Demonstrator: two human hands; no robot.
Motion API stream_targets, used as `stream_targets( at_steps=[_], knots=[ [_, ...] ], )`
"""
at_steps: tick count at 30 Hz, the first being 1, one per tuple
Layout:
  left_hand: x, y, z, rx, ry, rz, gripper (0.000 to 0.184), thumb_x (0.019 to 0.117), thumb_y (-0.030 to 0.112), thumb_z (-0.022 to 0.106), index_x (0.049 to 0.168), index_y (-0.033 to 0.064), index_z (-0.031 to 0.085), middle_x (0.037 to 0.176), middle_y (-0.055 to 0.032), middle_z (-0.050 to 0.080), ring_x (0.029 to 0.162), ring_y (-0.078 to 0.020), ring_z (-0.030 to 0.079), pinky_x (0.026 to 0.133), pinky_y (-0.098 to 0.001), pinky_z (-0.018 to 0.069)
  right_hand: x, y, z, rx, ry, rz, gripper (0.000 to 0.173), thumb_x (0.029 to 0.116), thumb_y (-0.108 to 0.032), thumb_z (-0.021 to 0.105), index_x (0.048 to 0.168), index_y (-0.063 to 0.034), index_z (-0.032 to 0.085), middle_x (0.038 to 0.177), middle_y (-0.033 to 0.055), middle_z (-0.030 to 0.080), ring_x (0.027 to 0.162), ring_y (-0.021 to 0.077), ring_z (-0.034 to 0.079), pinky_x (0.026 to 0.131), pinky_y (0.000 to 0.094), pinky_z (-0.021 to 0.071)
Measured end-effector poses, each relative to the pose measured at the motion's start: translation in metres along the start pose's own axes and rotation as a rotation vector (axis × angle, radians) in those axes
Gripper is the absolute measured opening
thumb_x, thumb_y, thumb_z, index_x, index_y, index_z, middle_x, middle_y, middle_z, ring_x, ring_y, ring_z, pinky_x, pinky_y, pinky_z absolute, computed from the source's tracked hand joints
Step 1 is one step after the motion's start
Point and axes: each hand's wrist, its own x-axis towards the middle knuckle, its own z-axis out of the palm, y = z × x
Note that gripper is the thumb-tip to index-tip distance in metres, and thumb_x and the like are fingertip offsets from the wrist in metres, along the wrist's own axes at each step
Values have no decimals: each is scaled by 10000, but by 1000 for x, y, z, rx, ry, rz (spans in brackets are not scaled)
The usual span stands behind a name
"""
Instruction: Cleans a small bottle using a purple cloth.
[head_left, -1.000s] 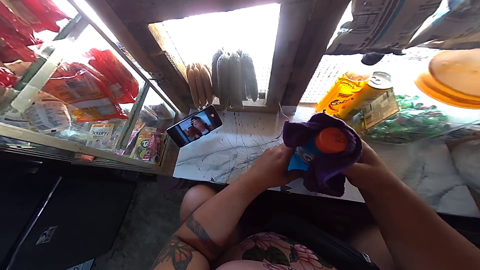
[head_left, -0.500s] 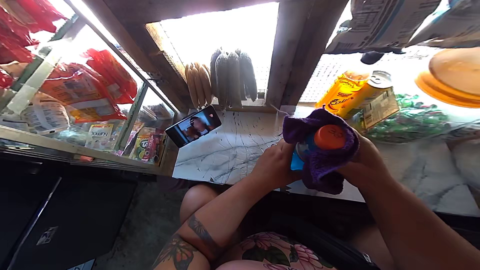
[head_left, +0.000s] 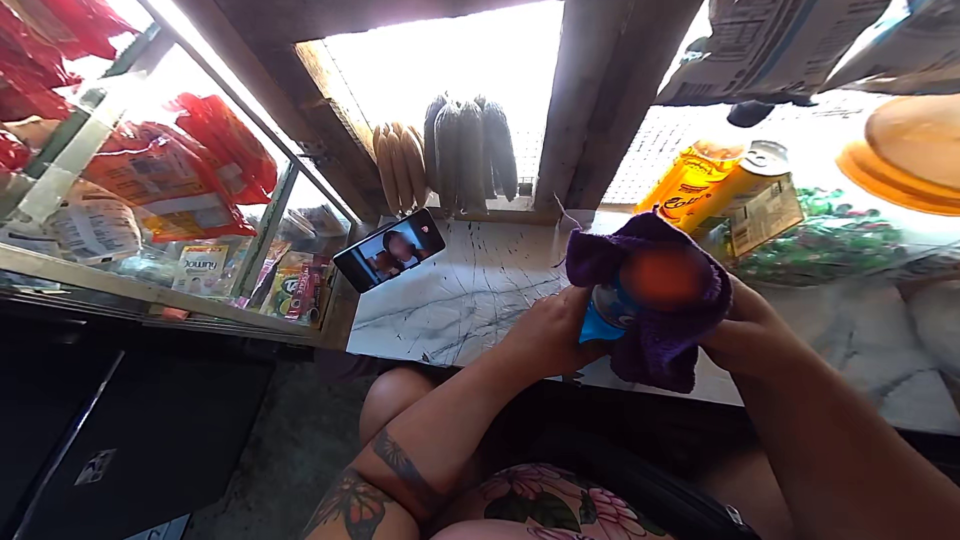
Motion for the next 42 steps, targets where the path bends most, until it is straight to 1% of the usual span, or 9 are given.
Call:
stream_targets(
  at_steps=[3,8,10,16,20,27,31,37,42],
  knots=[
    [-1,0,3,30,37,1,576,835,187,792,1300,-46,544,1094,-201,677,1028,-324,683,885,-534,551,-1,2,14,-46,123,10,588,831,-311,798,1360,-316,542,1220,-200,654,1148,-33,610,972,212,543],
    [-1,2,4,79,50,-23,545,825,177,798,1258,-60,568,1089,-211,673,1007,-332,686,873,-523,556,0,7,29,-271,335,17,695,752,-311,826,1347,-140,509,1174,-140,648,1111,-62,605,946,187,543],
    [0,1,1,75,34,-14,537,825,192,804,1248,-48,576,1063,-194,676,997,-316,686,873,-520,554,0,8,24,-263,288,-3,692,766,-338,825,1357,-161,513,1193,-145,644,1127,-59,599,960,194,539],
    [-2,-1,-7,30,-37,56,542,889,212,757,1309,-52,538,1132,-198,674,1086,-310,668,949,-531,528,2,6,0,-36,-22,-37,492,891,-367,745,1342,-383,548,1219,-252,639,1149,-77,588,961,177,529],
    [-3,-2,-7,36,-34,73,521,905,194,739,1306,-71,538,1120,-209,677,1079,-314,675,941,-516,537,2,6,3,-17,-17,-49,474,897,-343,742,1335,-377,563,1208,-239,651,1140,-67,600,954,181,537],
    [-3,0,-4,70,-7,21,526,849,141,773,1289,-53,560,1104,-206,669,1034,-324,679,893,-520,552,3,6,24,-231,261,18,660,748,-333,835,1323,-214,531,1161,-169,650,1105,-57,609,945,198,547],
    [-3,1,-3,72,7,20,516,830,120,780,1264,-59,565,1072,-203,669,999,-323,685,866,-515,562,2,5,27,-345,295,-44,646,786,-325,802,1331,-115,526,1171,-142,645,1112,-91,589,959,168,528],
    [-2,4,2,121,62,-27,523,842,193,790,1254,-45,574,1042,-199,667,946,-336,687,812,-523,563,2,1,19,-276,205,22,644,822,-344,772,1382,-220,481,1202,-194,622,1130,-96,576,959,161,521],
    [0,6,9,200,196,-19,537,748,202,844,1168,-31,604,972,-173,663,865,-310,688,726,-496,565,-1,1,27,-327,267,50,680,828,-376,758,1393,-131,470,1192,-131,633,1109,-86,591,933,171,536]
  ],
)
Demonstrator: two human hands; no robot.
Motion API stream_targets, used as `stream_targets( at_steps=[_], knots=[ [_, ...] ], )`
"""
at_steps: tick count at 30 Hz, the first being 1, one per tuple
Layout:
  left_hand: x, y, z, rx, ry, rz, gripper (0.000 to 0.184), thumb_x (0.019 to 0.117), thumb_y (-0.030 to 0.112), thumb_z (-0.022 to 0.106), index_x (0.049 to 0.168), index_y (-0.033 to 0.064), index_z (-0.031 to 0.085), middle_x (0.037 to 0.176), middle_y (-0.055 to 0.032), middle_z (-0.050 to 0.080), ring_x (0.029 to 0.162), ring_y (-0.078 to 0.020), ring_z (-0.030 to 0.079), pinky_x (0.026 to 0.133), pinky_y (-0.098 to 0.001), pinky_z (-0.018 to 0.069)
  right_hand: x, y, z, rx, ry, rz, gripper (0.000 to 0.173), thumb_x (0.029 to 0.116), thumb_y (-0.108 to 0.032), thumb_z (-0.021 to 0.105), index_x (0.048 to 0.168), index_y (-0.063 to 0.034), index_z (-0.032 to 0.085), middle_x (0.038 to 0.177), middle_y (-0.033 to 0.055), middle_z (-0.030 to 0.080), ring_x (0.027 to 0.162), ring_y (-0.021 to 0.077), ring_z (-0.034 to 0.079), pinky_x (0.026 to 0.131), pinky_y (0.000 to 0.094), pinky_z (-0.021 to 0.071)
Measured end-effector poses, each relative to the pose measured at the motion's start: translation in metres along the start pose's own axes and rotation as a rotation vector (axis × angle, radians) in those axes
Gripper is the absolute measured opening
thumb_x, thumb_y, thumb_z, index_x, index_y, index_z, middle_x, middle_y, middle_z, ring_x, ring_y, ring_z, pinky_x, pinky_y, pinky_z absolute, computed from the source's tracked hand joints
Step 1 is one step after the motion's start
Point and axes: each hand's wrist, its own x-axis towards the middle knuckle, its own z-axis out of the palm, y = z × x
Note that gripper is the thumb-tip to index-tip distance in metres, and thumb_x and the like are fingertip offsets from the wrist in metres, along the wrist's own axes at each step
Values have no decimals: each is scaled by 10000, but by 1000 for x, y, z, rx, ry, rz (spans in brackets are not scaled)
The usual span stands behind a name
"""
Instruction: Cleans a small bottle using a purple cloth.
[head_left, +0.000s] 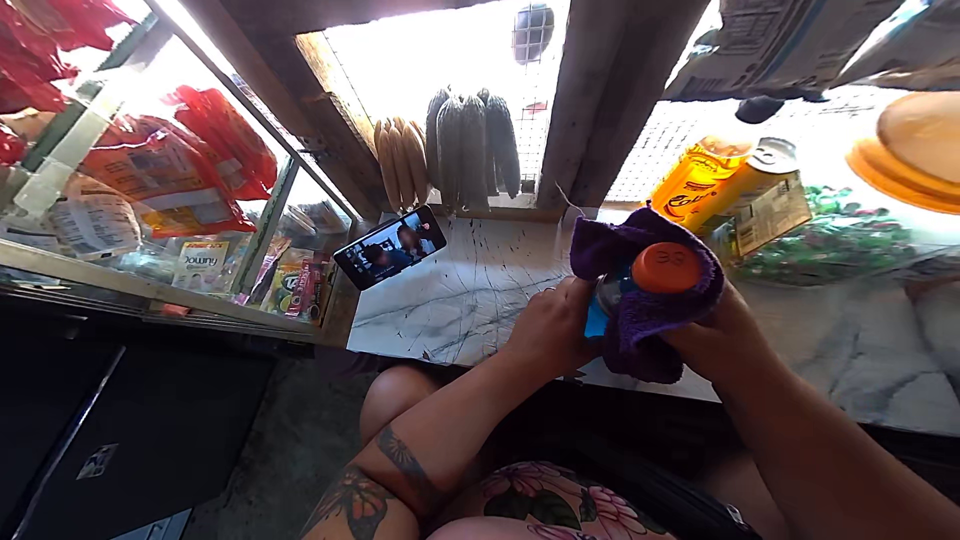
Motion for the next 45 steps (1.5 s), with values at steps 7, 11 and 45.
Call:
stream_targets(
  at_steps=[7,11,45],
  knots=[
    [-2,2,0,143,29,57,571,738,276,840,1164,-28,611,950,-161,663,878,-310,686,770,-500,551,-1,-2,2,-34,33,12,681,784,-336,787,1350,-95,498,1153,-130,643,1079,-111,590,914,144,532],
    [-2,-3,-12,-39,-138,84,640,797,226,815,1303,-52,538,1126,-212,658,1066,-331,664,906,-516,542,0,2,-5,-8,-22,-13,655,808,-363,780,1357,-133,506,1167,-155,640,1097,-110,586,939,149,526],
    [-10,9,-34,-243,149,5,365,881,6,565,1239,-57,602,1172,-195,660,1036,-278,675,862,-444,579,1,14,3,-47,30,37,989,656,-348,892,1443,-55,369,1264,-92,601,1168,-80,561,1007,174,500]
  ],
)
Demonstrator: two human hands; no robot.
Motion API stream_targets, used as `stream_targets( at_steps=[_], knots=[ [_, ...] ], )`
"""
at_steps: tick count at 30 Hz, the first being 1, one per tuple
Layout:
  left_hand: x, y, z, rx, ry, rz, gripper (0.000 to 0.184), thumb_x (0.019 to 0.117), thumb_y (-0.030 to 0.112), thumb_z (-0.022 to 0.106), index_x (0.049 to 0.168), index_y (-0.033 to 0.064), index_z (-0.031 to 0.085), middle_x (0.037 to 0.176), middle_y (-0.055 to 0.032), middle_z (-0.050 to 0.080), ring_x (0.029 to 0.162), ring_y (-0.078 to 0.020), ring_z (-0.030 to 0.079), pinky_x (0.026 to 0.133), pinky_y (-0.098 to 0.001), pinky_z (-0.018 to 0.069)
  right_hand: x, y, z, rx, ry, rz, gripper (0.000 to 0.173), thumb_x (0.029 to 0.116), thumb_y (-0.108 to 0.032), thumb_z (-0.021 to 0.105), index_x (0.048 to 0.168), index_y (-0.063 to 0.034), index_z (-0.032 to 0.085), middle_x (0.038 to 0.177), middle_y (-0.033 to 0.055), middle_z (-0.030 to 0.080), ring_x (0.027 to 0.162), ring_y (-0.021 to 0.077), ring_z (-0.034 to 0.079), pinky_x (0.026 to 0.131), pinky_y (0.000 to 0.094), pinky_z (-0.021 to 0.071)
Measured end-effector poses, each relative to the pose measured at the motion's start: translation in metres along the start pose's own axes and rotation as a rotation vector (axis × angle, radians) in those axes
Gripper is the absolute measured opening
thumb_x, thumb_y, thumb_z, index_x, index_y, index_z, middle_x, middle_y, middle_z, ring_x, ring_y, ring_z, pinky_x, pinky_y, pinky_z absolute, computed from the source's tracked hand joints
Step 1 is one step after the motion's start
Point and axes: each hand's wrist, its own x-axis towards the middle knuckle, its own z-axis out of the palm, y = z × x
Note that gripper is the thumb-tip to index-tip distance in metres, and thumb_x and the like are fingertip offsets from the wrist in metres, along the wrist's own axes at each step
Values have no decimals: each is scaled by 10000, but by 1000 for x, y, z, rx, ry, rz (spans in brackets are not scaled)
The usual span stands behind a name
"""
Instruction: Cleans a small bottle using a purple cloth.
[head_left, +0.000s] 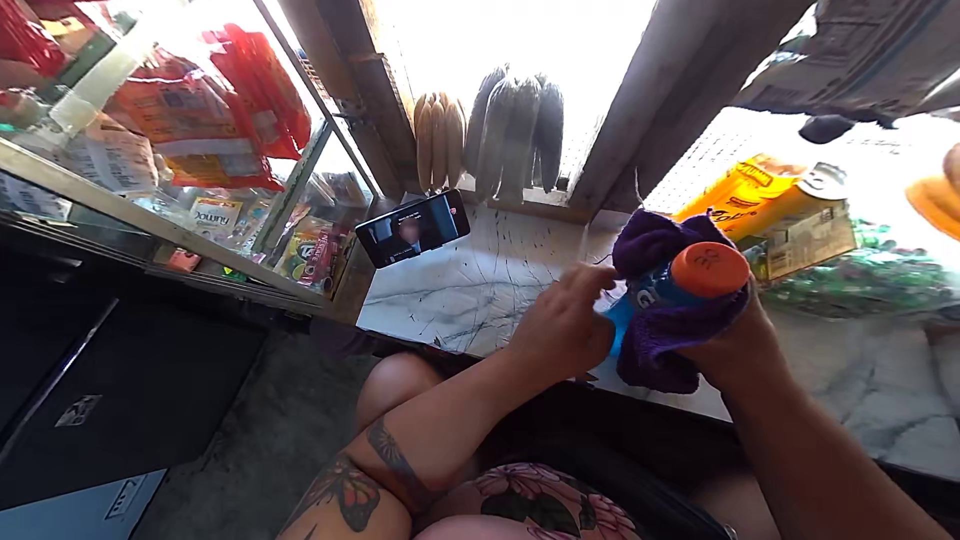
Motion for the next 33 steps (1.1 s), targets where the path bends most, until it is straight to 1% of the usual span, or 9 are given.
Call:
stream_targets(
  at_steps=[4,7,10,13,16,18,21,28,33],
  knots=[
    [3,1,-6,-103,371,272,243,923,51,536,1142,-7,623,1131,-148,612,1110,-223,589,963,-366,516,4,3,2,-14,-30,-4,965,665,-376,888,1437,-83,389,1261,-102,602,1170,-82,559,1014,175,495],
    [3,4,-2,-97,351,314,303,972,152,527,1234,31,622,1333,-166,584,1288,-274,533,1068,-476,454,3,6,5,-153,-68,44,983,676,-416,874,1433,-6,398,1260,5,615,1160,-46,567,1012,202,490],
    [4,6,2,-94,284,285,432,990,236,506,1356,16,570,1482,-211,503,1397,-311,464,1131,-544,376,1,9,14,-287,-142,68,945,691,-413,841,1402,68,447,1235,162,642,1134,105,616,1002,328,501],
    [7,6,-1,-183,292,231,560,979,289,560,1431,-31,479,1470,-215,512,1354,-306,504,1110,-549,397,3,4,23,-367,-185,28,882,704,-472,820,1348,45,511,1190,159,666,1119,154,636,998,369,504],
    [9,6,-2,-327,324,202,607,940,241,653,1431,-33,425,1276,-172,647,1181,-249,612,1027,-492,484,2,0,27,-412,-194,-10,868,712,-470,813,1345,52,529,1179,194,678,1119,240,650,988,447,509],
    [10,6,-1,-398,335,197,552,923,160,687,1389,-20,453,1141,-146,678,1081,-214,647,974,-456,523,2,-1,27,-435,-208,-14,859,713,-481,809,1342,39,540,1179,190,680,1115,249,653,985,454,511],
    [11,6,-1,-417,343,196,410,923,97,667,1289,-26,530,1096,-140,679,1029,-195,649,938,-432,531,5,1,24,-473,-244,-31,832,720,-507,789,1301,49,577,1142,203,695,1095,290,664,957,493,515],
    [14,5,-2,-426,346,222,336,918,84,666,1211,-41,561,1059,-145,673,984,-187,655,908,-414,550,9,14,4,-387,-383,-164,507,878,-360,658,1189,40,652,1092,152,710,1077,139,653,970,305,495],
    [14,5,2,-449,343,252,332,911,89,667,1200,-32,558,1048,-145,668,972,-187,649,892,-389,549,11,10,-8,-386,-453,-186,403,896,-281,624,1157,22,676,1076,134,718,1064,110,657,960,274,497]
  ],
)
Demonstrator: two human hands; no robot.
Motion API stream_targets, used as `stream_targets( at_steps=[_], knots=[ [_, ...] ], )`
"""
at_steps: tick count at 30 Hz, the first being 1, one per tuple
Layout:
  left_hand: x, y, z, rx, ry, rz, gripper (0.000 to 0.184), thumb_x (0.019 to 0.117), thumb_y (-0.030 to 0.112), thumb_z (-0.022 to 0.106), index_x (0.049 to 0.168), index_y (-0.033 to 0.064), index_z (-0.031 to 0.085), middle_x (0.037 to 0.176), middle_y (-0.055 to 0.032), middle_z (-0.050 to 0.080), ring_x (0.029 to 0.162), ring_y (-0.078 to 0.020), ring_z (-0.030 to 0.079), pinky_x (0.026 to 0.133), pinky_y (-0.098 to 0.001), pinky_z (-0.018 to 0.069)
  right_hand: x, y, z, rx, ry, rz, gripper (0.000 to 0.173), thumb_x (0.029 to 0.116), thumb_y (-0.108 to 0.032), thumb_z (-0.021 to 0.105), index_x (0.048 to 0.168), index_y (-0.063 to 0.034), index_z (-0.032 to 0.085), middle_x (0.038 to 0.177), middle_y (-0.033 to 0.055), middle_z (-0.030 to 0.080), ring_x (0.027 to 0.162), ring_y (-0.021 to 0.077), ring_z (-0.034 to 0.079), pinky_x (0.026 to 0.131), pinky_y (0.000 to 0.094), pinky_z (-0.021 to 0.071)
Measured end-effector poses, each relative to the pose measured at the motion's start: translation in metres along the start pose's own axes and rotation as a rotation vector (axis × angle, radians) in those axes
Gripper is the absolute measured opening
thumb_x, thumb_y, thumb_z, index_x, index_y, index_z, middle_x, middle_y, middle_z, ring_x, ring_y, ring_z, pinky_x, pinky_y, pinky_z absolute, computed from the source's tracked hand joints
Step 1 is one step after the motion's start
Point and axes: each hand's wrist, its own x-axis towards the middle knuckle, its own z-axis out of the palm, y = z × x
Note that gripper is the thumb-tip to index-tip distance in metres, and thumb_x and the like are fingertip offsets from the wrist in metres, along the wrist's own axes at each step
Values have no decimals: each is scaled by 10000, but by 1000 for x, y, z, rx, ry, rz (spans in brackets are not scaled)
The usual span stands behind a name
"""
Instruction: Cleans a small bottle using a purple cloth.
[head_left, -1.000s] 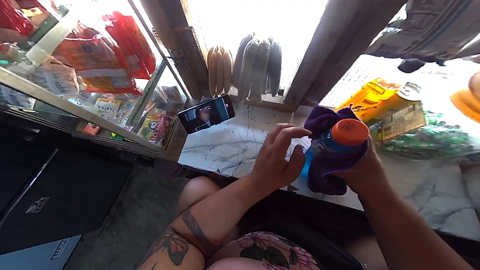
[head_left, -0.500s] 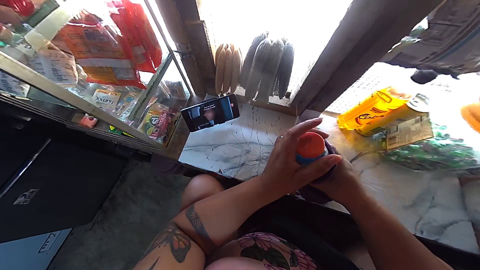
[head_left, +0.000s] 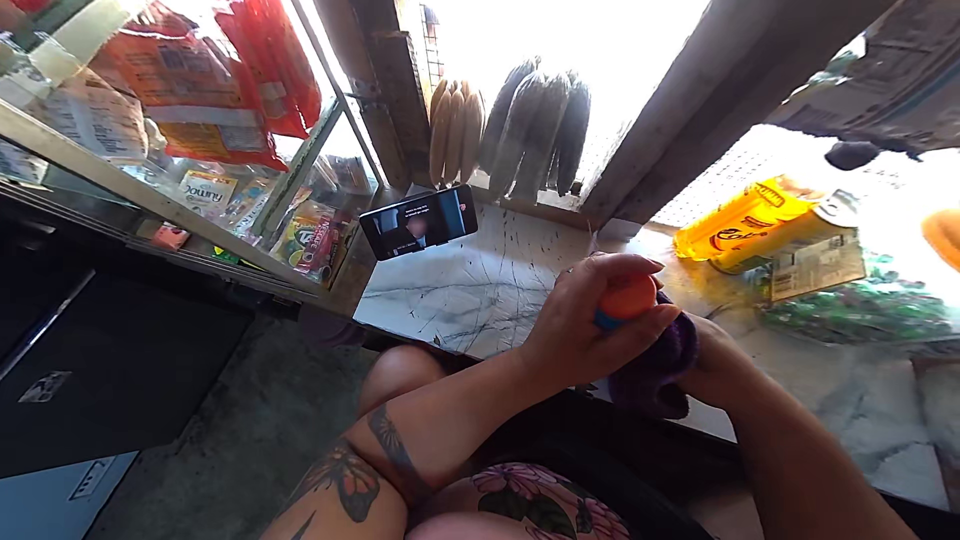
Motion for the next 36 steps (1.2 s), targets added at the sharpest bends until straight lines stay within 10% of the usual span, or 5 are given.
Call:
stream_targets(
  at_steps=[14,21,36],
  knots=[
    [-3,0,4,-30,-25,45,321,929,102,658,1202,-19,541,1060,-146,665,1026,-198,645,931,-393,538,-5,8,-5,170,-55,33,414,898,-298,675,1201,-16,658,1117,24,702,1093,-40,602,984,180,477],
    [-6,1,7,-16,-24,55,321,948,145,658,1207,0,538,1070,-141,663,1049,-205,636,954,-410,523,-4,-5,9,140,55,127,702,775,-503,764,1253,-11,614,1123,5,701,1078,-74,604,966,165,493],
    [-5,-1,5,-5,3,38,337,957,135,645,1236,-4,518,1083,-149,650,1030,-197,639,928,-386,537,-2,-33,35,-140,178,329,875,675,-390,816,1354,62,500,1163,259,671,1073,414,664,891,619,516]
  ],
)
